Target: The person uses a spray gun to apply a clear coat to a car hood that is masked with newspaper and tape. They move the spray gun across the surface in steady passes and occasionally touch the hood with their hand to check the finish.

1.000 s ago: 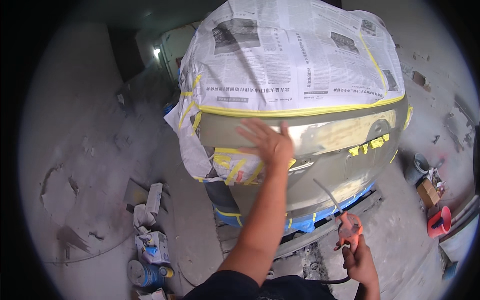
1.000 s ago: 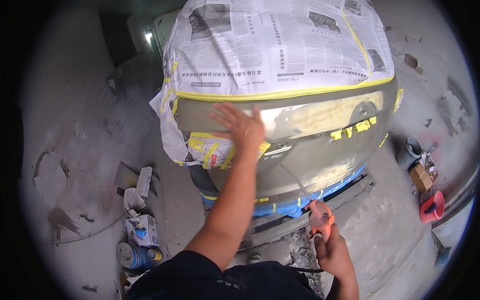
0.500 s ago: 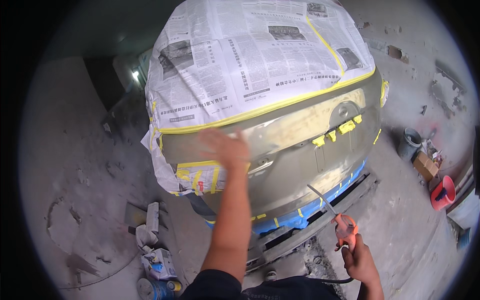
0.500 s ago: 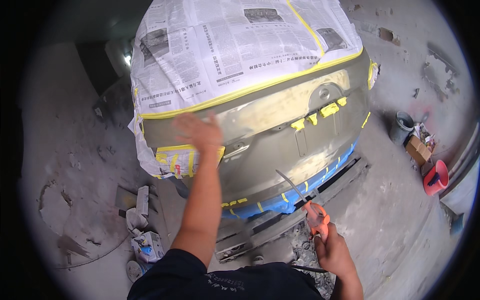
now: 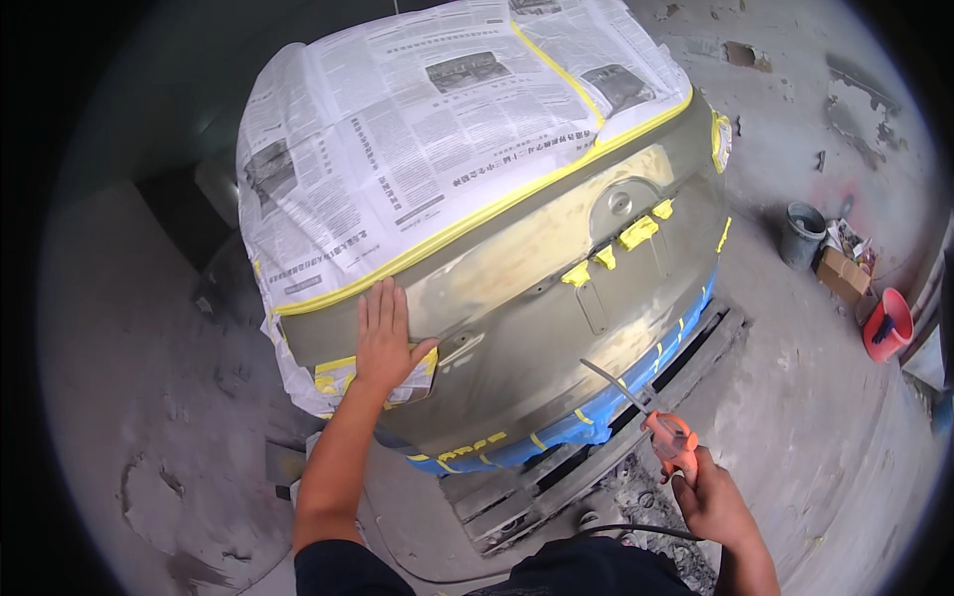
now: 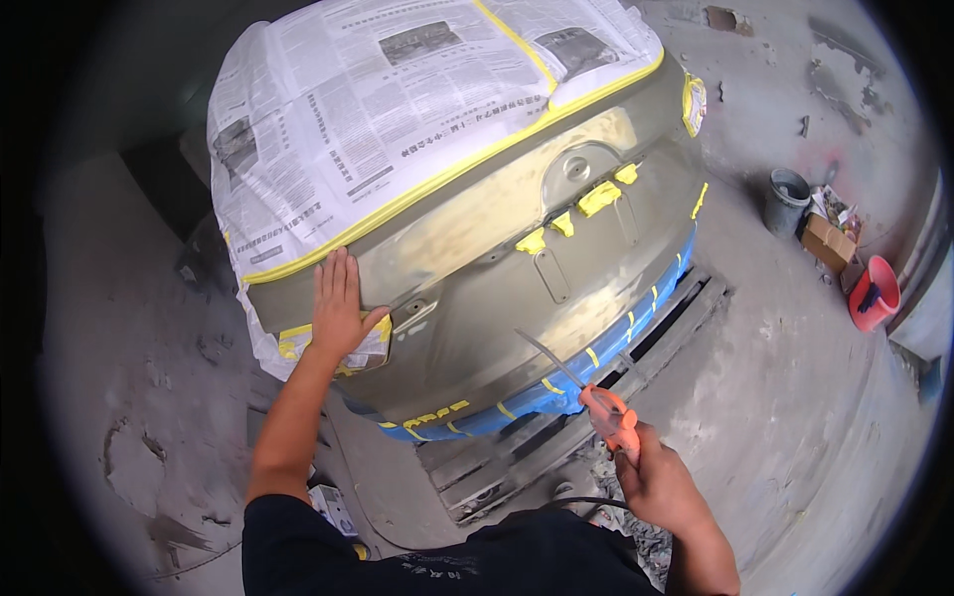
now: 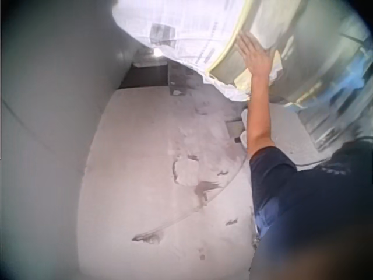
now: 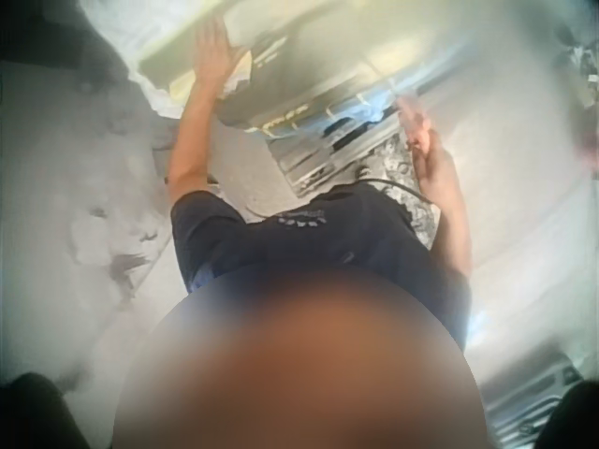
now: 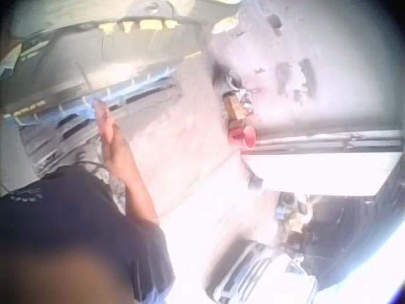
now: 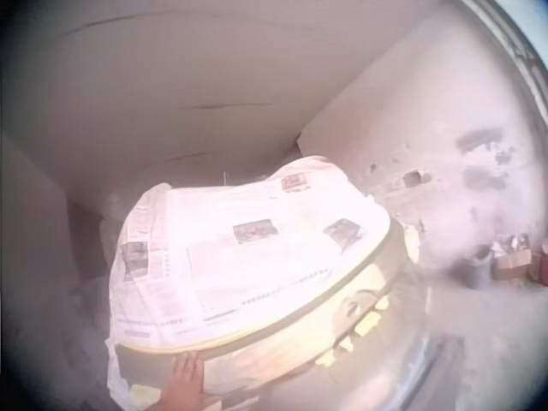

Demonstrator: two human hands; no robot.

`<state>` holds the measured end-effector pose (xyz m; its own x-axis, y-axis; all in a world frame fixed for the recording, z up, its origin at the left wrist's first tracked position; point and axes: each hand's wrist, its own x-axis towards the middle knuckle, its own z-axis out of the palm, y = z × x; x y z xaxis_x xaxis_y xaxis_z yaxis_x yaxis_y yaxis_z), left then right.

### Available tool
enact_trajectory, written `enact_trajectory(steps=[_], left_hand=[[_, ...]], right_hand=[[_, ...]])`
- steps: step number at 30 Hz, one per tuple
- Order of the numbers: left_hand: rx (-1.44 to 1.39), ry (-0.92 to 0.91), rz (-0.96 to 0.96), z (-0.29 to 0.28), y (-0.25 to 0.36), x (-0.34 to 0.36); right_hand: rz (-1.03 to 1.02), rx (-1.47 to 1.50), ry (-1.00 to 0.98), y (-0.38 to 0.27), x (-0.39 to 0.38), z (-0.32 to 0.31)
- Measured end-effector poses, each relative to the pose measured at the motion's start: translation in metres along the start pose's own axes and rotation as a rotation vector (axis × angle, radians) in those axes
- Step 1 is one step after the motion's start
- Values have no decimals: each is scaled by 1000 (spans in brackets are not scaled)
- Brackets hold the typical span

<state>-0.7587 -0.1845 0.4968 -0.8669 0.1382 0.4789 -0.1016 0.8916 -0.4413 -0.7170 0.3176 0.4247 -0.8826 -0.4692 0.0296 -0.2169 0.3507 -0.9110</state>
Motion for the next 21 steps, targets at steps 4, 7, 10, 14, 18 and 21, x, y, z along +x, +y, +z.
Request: enact_trajectory(steps=[4,7,10,14,18,21], left_hand=[[34,-62,131,8,50,61],[11,22,243,29,101,131],[-31,-10,315,31,136,178],[-222,-31,320,24,105,163],[-66,-81,351,-3,51,108],[-15,-75,375,-7,57,127]], right_hand=[[-29,-10,2,4,18,1],[14,-19,18,5,34,0],[87,-22,24,-7,52,-7],[52,-22,37,5,68,-18],[101,-21,91,6,76,-53],[84,-8,115,8,90,-73]])
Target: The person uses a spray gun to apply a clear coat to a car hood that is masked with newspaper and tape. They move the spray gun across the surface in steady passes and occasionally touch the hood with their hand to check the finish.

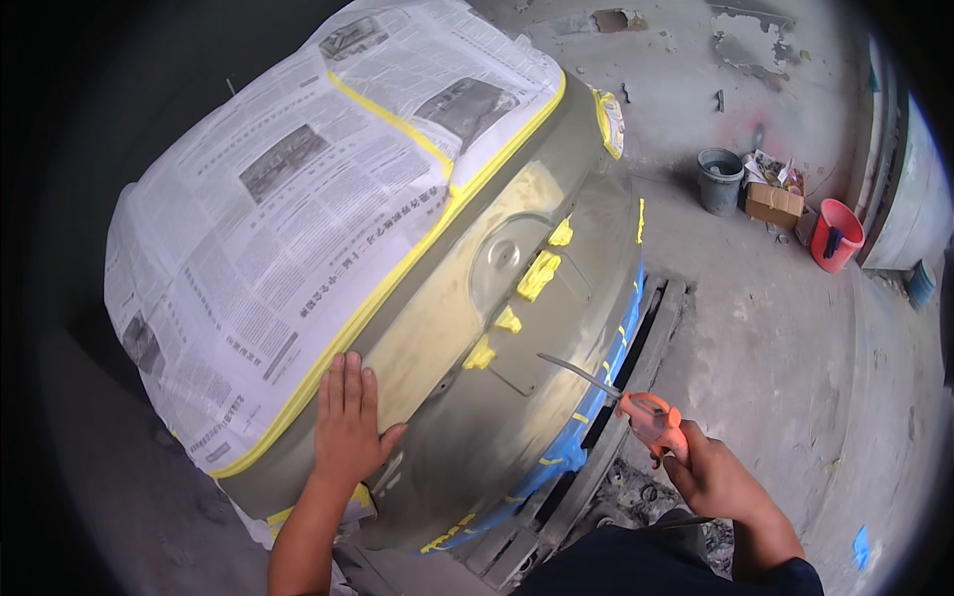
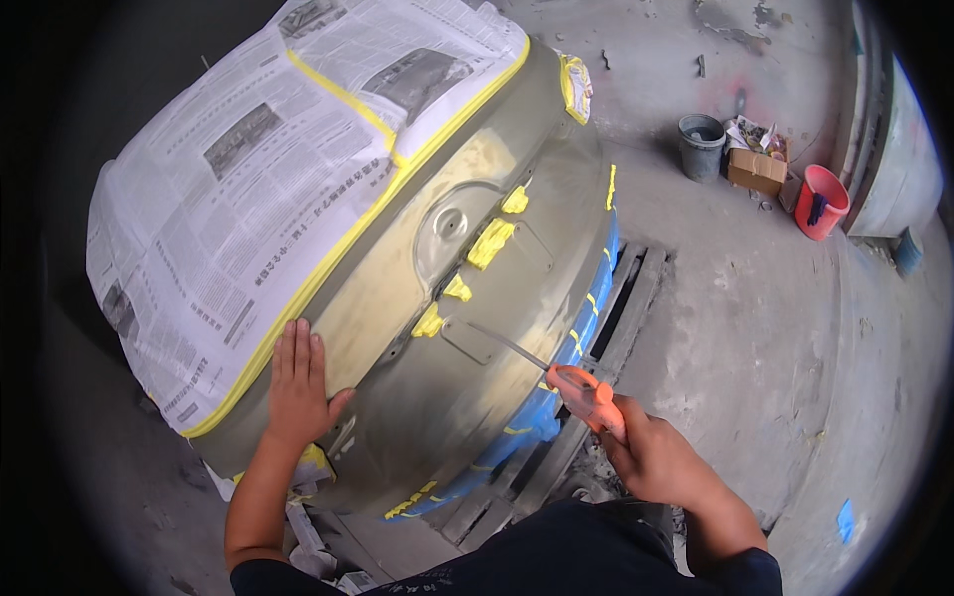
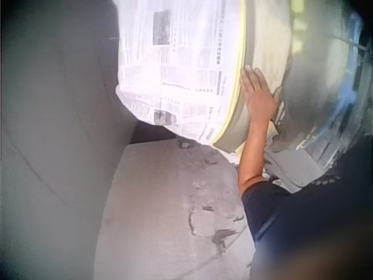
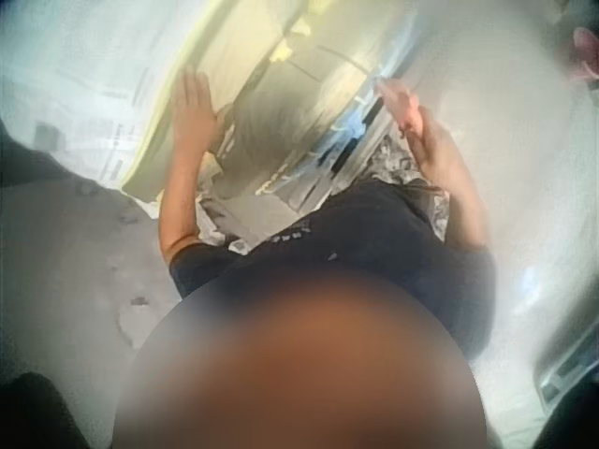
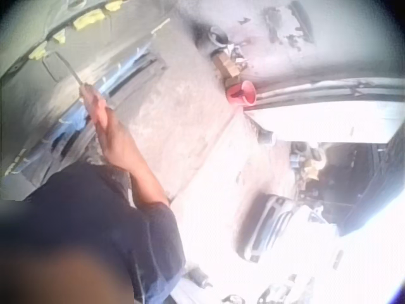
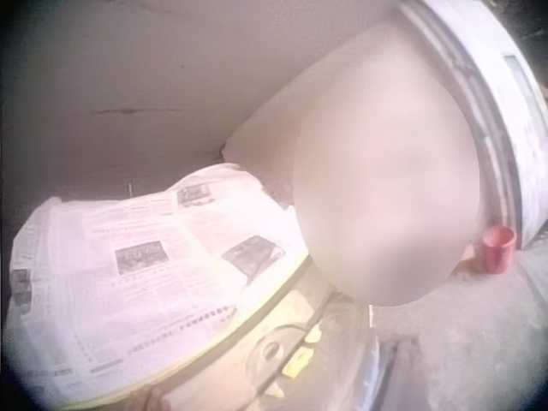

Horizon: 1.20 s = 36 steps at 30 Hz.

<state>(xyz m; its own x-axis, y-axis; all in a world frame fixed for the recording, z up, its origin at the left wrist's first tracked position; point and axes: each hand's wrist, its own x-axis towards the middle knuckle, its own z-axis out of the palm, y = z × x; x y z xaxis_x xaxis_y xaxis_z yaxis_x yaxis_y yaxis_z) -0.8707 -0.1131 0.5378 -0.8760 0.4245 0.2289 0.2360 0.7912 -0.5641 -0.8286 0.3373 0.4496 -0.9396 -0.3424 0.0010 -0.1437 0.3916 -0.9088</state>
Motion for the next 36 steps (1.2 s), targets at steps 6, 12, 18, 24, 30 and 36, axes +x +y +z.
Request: enact_trajectory(steps=[6,12,18,24,30,36], left_hand=[[-25,0,86,9,42,155],[103,25,239,28,73,334],[205,-111,216,40,111,459],[7,-88,-71,25,111,389],[142,-269,-1,-5,92,337],[-10,-152,67,37,120,525]], right_hand=[[-7,19,-36,20,53,-43],[-14,62,-116,67,105,-120],[-18,82,-183,118,165,-214],[8,31,-272,145,214,-310],[-23,68,-319,159,258,-349],[-92,7,-157,171,300,-362]])
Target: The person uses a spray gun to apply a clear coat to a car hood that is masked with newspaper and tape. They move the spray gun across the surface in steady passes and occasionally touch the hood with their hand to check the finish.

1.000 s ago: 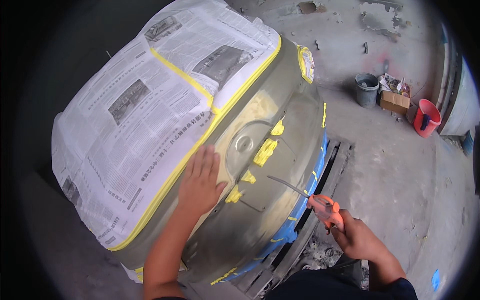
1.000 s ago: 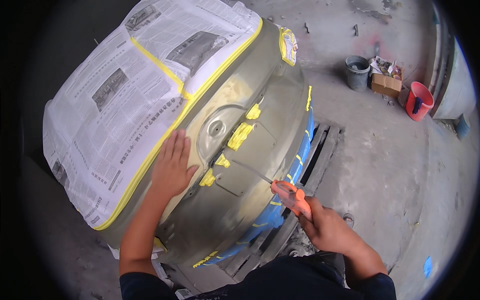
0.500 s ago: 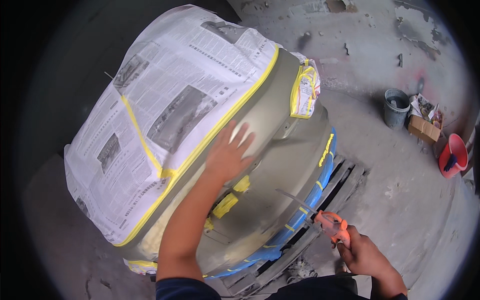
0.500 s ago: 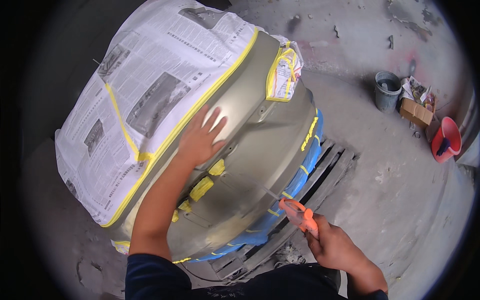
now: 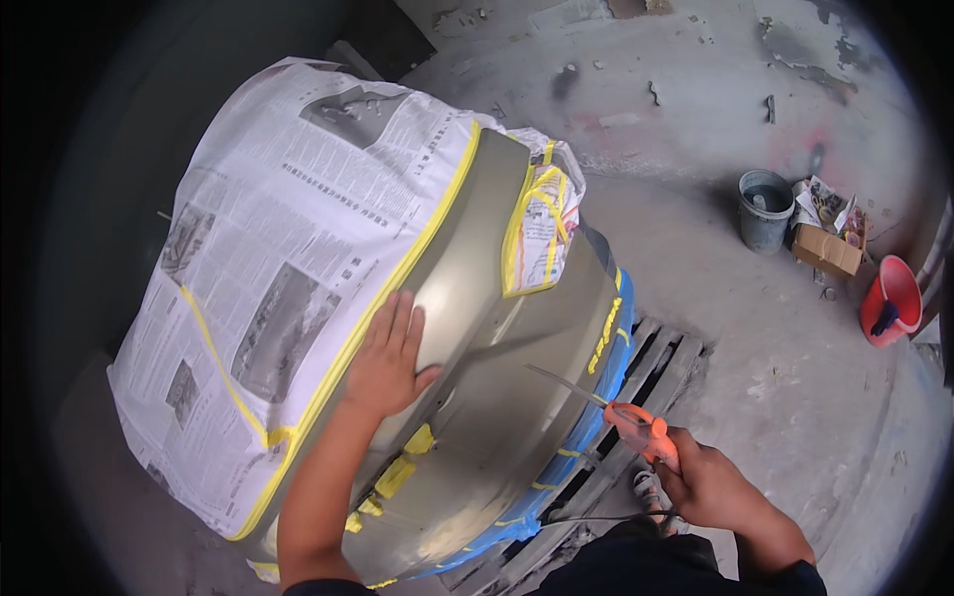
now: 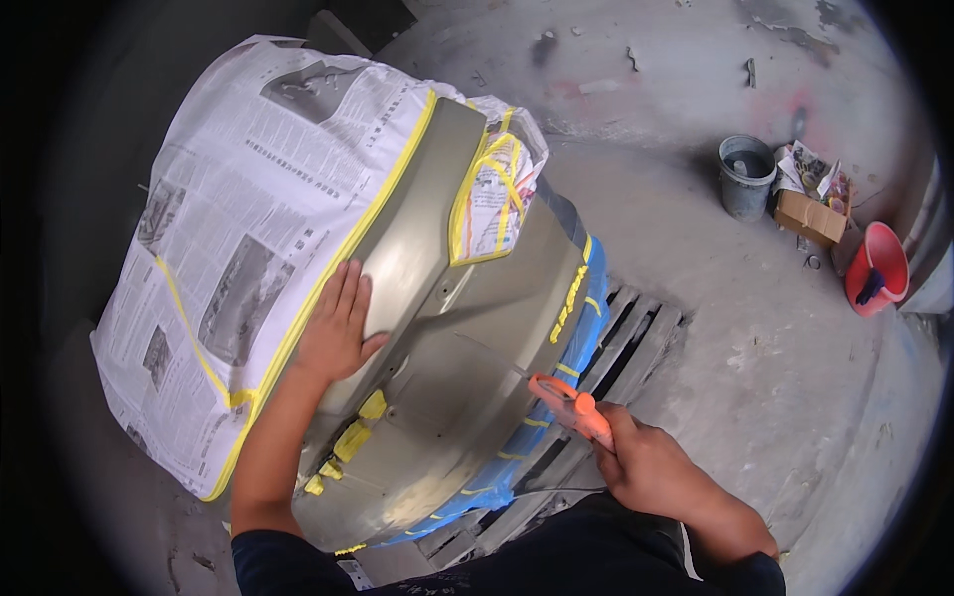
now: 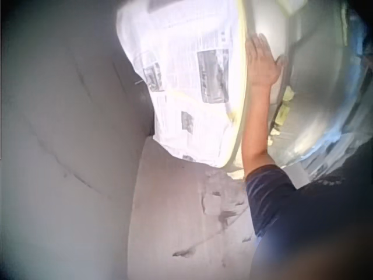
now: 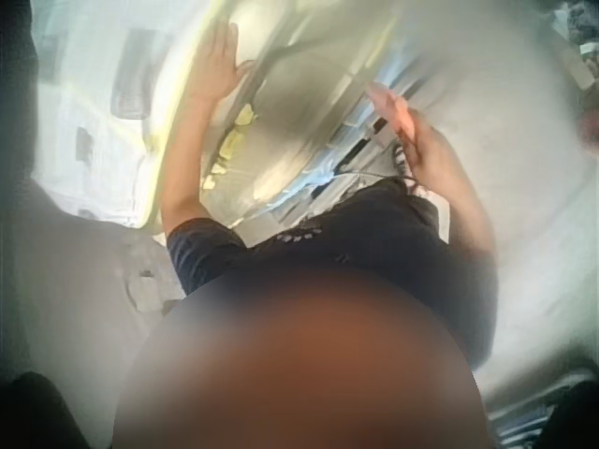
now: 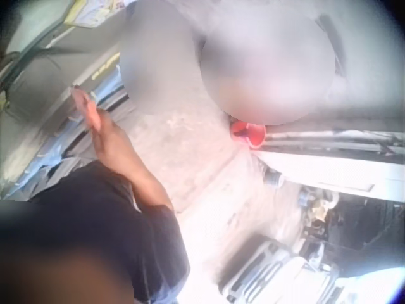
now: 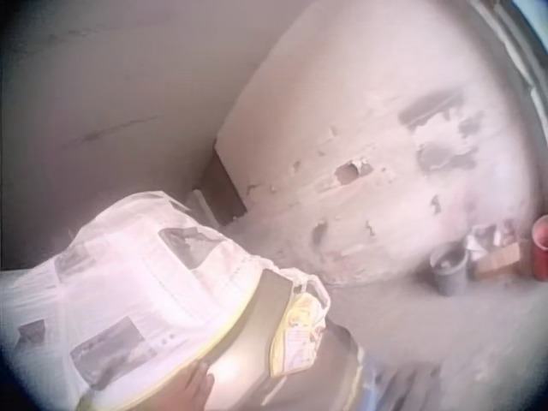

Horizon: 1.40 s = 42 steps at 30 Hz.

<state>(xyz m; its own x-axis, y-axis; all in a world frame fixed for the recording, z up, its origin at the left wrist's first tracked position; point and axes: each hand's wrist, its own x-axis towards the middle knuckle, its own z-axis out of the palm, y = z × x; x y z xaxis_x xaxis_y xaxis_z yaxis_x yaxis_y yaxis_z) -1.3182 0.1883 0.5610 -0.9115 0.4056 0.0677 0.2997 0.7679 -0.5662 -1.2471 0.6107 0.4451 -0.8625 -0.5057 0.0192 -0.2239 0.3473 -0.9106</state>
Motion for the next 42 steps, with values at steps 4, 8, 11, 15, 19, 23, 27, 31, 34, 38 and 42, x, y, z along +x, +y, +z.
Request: enact_trajectory(steps=[4,8,11,15,19,23,27,31,34,38,42], left_hand=[[18,45,18,21,-3,148],[87,-45,-113,30,-2,265],[109,-123,-220,31,-12,334],[141,-244,-320,26,-18,393],[158,-135,-267,34,-18,369],[80,82,-182,32,10,265],[61,105,-201,23,20,253],[150,16,-337,23,-6,339],[99,-6,-415,24,-14,371],[-1,94,-380,37,5,346],[60,236,-311,44,-2,345]], right_hand=[[15,-3,65,7,24,-26],[79,17,123,12,45,-50],[120,47,127,19,55,-61],[126,67,99,30,63,-81],[65,81,74,49,76,-106],[5,40,4,59,95,-144],[-78,17,-59,64,115,-165],[-102,45,-105,59,130,-169],[-108,88,-101,61,133,-169],[-109,58,-90,71,136,-174],[-57,84,-133,64,144,-177]])
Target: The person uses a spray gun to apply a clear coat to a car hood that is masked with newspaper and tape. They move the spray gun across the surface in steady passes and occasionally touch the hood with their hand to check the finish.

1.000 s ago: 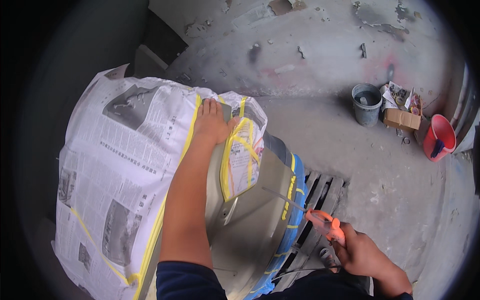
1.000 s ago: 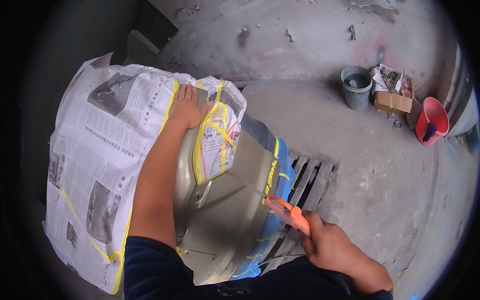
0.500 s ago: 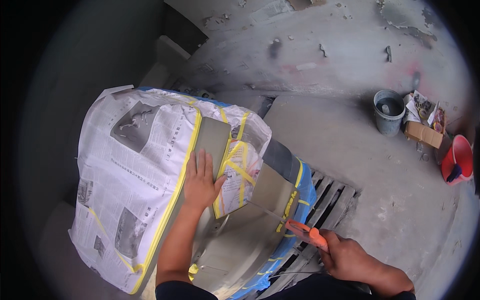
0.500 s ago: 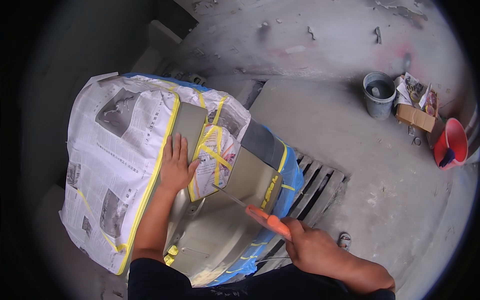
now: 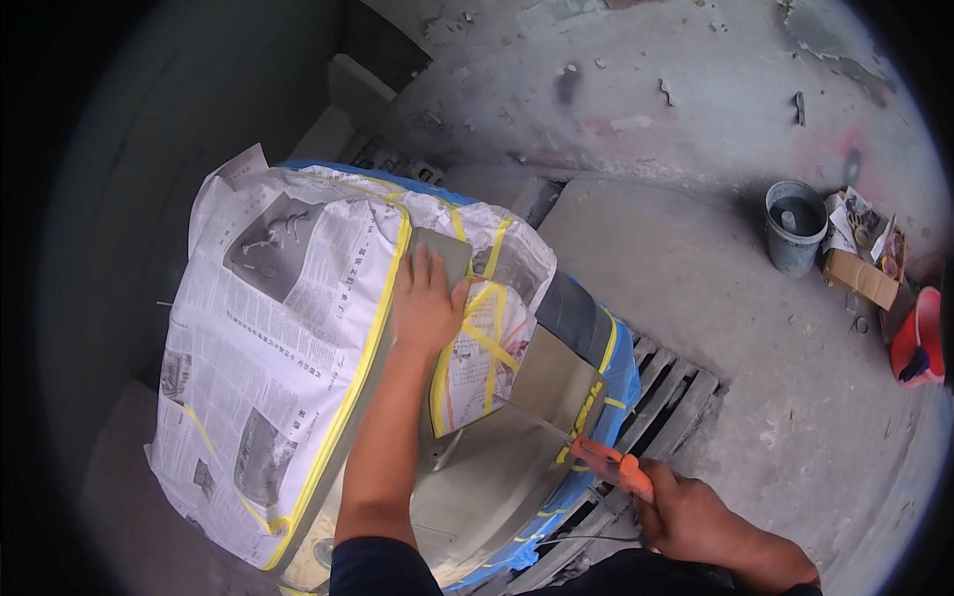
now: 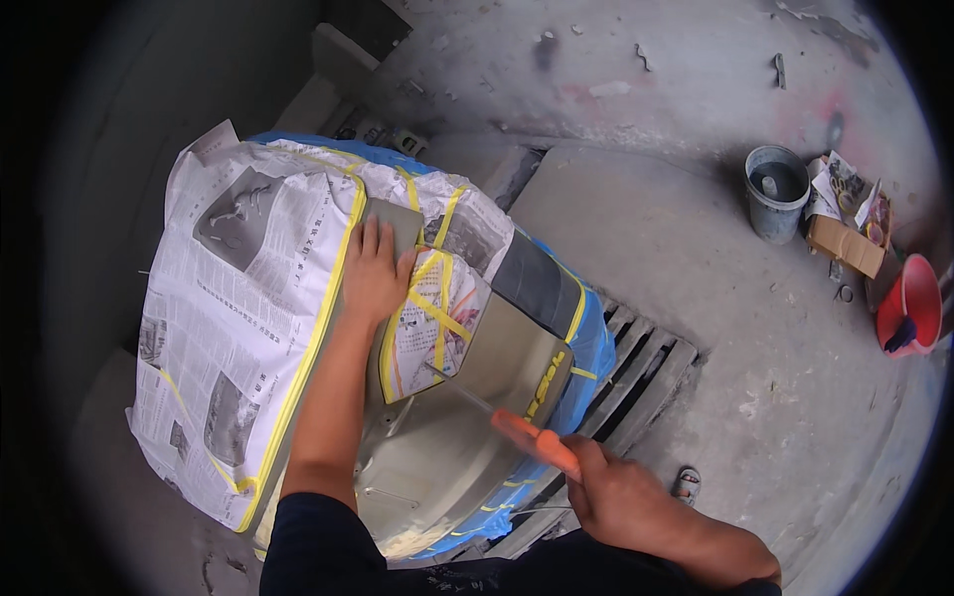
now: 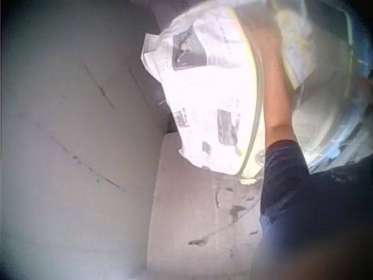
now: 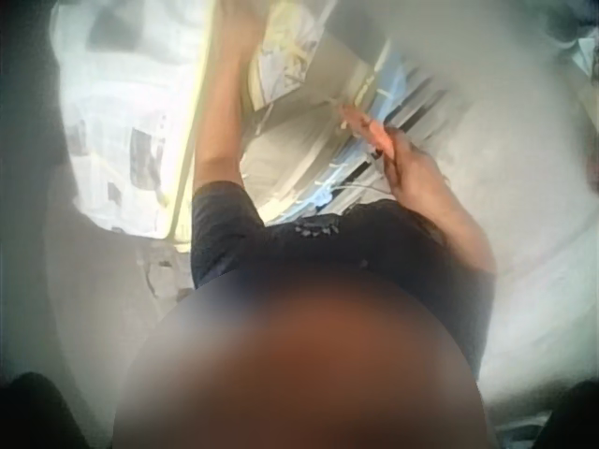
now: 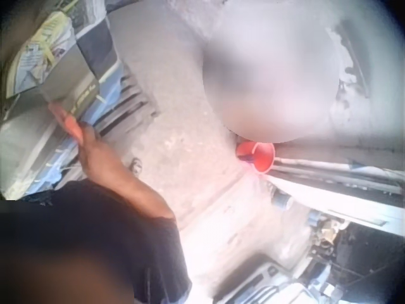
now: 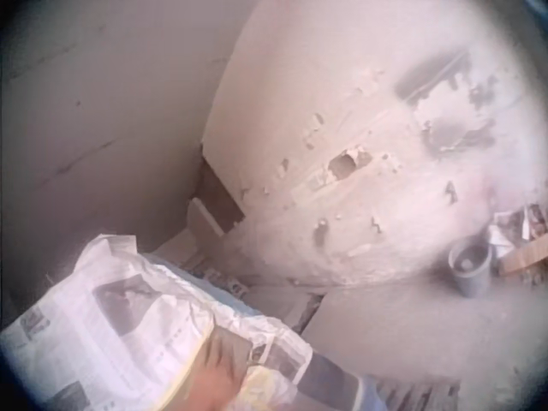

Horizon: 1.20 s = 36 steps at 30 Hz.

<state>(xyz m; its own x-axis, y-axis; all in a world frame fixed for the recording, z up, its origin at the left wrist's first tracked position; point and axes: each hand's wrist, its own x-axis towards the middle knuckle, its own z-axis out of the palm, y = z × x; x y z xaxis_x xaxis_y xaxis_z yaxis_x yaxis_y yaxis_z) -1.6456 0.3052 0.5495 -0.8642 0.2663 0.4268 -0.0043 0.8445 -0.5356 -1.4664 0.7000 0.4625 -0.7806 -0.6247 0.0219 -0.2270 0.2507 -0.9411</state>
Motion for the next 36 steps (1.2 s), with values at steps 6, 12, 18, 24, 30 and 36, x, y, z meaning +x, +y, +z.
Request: enact_trajectory(steps=[6,12,18,24,30,36], left_hand=[[-1,-24,-73,10,-13,42],[-124,80,-26,8,-4,18],[-103,-23,-61,0,-22,45],[-7,-1,46,-21,-1,-38],[191,-265,31,-3,-10,44],[186,-262,-40,-3,-1,16]], right_hand=[[16,71,5,1,4,10],[-13,-24,30,3,6,8],[17,92,-18,0,5,14],[-39,-34,43,9,-4,10],[-42,-6,48,4,-7,12],[-18,17,12,12,-16,24]])
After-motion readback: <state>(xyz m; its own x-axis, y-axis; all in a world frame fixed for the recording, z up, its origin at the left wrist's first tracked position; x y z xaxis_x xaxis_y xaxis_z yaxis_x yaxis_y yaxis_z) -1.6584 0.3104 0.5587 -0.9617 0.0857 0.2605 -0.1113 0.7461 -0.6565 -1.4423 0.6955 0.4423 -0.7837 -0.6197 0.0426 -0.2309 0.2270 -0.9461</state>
